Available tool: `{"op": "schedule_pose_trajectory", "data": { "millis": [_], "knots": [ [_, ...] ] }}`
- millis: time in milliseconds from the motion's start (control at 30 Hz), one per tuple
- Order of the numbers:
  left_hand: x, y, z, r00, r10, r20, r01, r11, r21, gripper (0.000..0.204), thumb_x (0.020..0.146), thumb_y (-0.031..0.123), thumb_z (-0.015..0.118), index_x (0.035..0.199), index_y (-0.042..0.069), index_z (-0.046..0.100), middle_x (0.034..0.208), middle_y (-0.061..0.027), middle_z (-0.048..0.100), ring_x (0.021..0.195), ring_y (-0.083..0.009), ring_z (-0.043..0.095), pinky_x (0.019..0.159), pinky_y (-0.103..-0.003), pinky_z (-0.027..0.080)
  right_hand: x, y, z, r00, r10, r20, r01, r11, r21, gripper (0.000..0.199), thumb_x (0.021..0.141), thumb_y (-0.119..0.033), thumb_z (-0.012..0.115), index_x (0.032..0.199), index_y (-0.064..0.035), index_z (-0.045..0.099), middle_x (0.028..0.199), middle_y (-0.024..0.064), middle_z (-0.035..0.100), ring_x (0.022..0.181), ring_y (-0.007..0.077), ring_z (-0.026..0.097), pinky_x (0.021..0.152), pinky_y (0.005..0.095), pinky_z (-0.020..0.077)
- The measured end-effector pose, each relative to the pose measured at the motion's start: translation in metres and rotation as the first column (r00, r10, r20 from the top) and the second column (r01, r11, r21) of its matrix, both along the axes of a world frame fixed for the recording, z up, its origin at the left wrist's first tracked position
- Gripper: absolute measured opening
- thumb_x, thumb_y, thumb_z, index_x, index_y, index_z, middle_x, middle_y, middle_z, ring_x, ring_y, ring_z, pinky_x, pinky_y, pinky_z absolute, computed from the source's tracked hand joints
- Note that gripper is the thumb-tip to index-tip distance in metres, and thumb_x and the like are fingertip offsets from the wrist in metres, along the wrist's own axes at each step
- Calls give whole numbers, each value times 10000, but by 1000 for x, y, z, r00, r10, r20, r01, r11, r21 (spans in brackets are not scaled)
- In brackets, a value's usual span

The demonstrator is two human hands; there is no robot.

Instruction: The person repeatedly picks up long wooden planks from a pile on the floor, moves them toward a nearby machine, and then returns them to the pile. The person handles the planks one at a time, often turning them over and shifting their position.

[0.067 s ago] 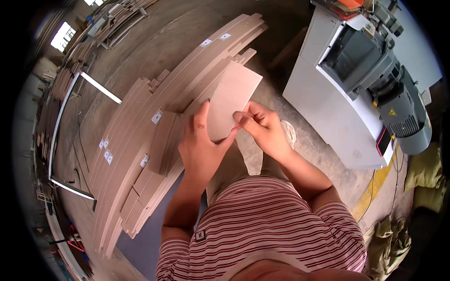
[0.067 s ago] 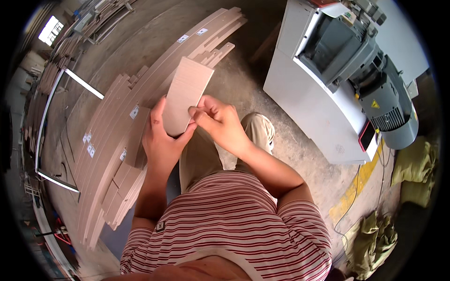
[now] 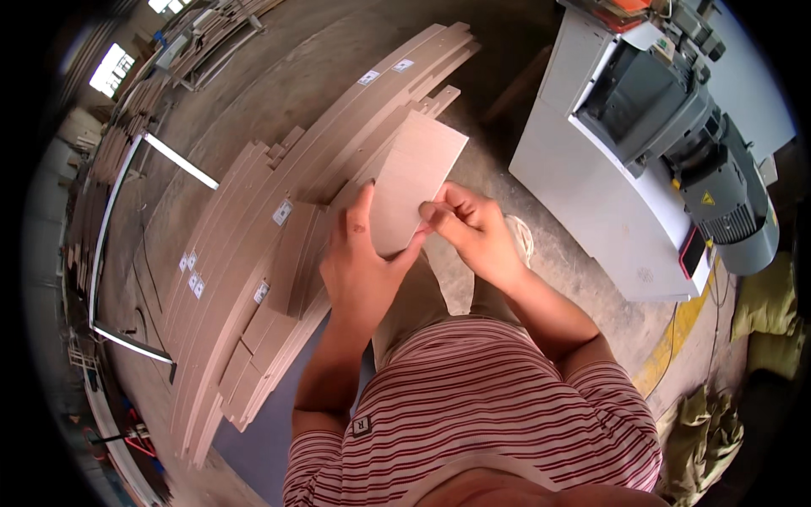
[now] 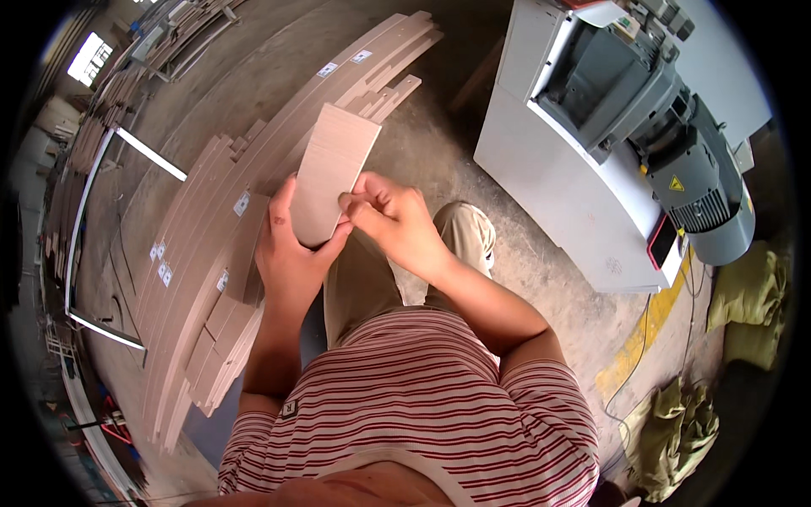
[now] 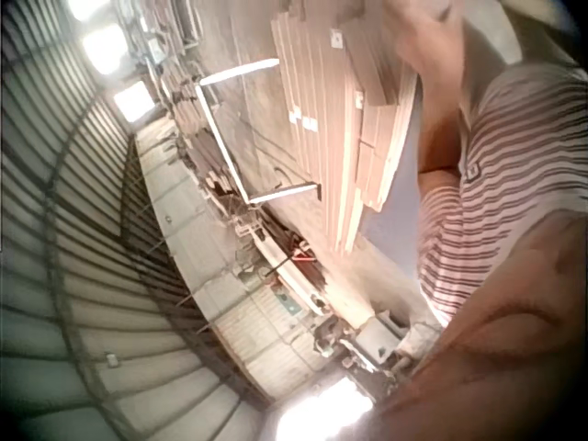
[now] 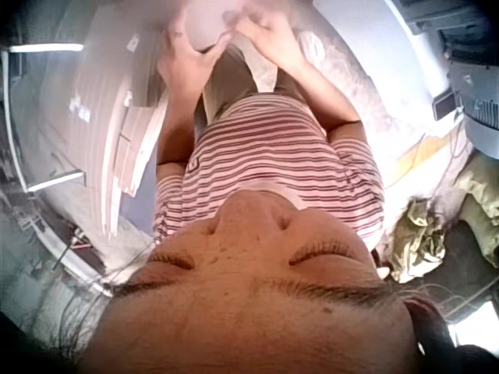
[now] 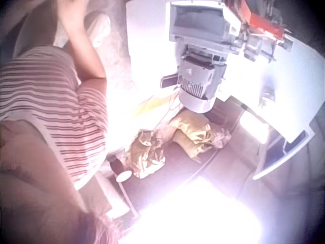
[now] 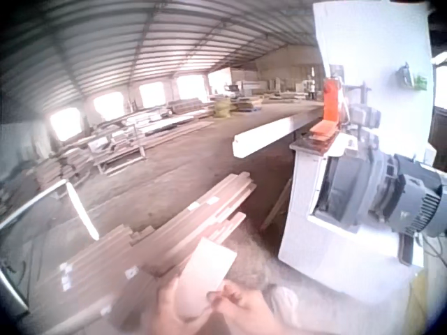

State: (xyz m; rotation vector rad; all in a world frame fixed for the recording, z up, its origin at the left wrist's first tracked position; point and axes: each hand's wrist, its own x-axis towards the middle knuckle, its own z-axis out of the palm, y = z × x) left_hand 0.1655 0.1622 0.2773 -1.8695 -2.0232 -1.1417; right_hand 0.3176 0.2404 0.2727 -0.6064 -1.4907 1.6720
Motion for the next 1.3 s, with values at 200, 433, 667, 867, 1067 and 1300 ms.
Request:
{"op": "schedule_pose_trajectory", "data": {
  "millis": [200,433,667,867,1067,1300],
  "knots": [
    [0,-1,1,996,-7,86,16,995,-100,841,692,247,874,1380,93,415,1201,-154,603,1041,-351,624,830,-446,518,0,3,-7,1000,12,-28,-13,1000,-8,147,934,-68,529,930,54,612,855,71,684,845,118,664,787,278,534],
    [-2,2,-3,999,-44,24,45,998,-52,841,704,379,859,1364,86,427,1115,-165,618,945,-366,651,735,-462,544,4,7,-13,998,53,32,-54,998,14,154,973,-85,529,938,48,600,868,58,660,864,127,655,804,277,529],
    [-4,2,-5,984,-93,151,110,988,-110,820,708,361,859,1343,35,456,1151,-207,638,981,-373,659,794,-451,544,5,8,-21,994,31,109,-28,999,-33,186,987,-128,563,906,33,608,851,49,656,832,105,647,753,257,538],
    [-9,3,-6,912,-140,386,234,950,-207,733,773,345,812,1322,-5,476,1176,-206,638,1014,-329,661,831,-424,536,5,6,-19,999,29,16,-27,994,-108,164,966,-139,621,931,20,608,837,44,654,818,96,639,762,257,535],
    [-28,-1,-9,-61,88,994,761,649,-11,582,952,526,544,1225,12,527,963,-135,643,719,-175,608,607,-303,492,-2,11,-31,961,-275,-7,273,952,139,643,811,-233,816,1256,-29,399,1200,116,522,1104,197,559,917,371,498],
    [-8,-2,-31,-449,208,869,770,583,258,651,972,642,395,1167,31,506,876,-158,585,628,-139,517,492,-258,425,-19,9,-12,941,-338,-30,339,930,145,920,739,-225,860,1388,-52,231,1235,163,444,1142,243,499,932,381,487]
  ]
}}
